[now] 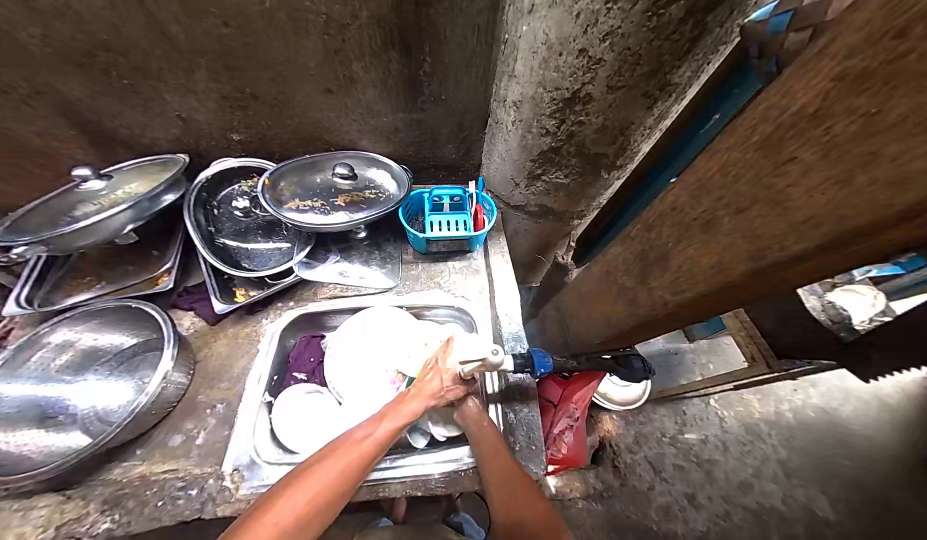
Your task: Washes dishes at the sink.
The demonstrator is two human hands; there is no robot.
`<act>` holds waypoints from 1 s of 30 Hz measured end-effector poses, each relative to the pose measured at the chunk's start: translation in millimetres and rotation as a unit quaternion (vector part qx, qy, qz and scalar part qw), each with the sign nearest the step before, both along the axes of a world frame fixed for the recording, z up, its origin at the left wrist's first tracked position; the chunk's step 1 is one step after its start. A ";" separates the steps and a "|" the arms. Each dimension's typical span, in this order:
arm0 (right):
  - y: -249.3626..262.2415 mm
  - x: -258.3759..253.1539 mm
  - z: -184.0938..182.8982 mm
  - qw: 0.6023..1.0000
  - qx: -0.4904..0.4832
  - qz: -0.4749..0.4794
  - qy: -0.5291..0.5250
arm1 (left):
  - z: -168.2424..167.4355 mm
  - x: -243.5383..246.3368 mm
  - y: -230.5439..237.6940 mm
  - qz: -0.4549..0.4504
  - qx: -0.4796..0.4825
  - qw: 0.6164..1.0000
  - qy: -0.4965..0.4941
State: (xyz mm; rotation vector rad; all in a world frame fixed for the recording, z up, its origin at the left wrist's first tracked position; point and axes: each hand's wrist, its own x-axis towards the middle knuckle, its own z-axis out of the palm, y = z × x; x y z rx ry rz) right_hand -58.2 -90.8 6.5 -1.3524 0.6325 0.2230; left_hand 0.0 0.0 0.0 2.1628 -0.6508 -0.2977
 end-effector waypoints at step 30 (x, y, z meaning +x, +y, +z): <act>-17.2 -2.5 -8.4 0.999 0.001 -0.029 -0.023 | 131.4 -10.3 37.6 -0.039 -0.345 0.905 0.245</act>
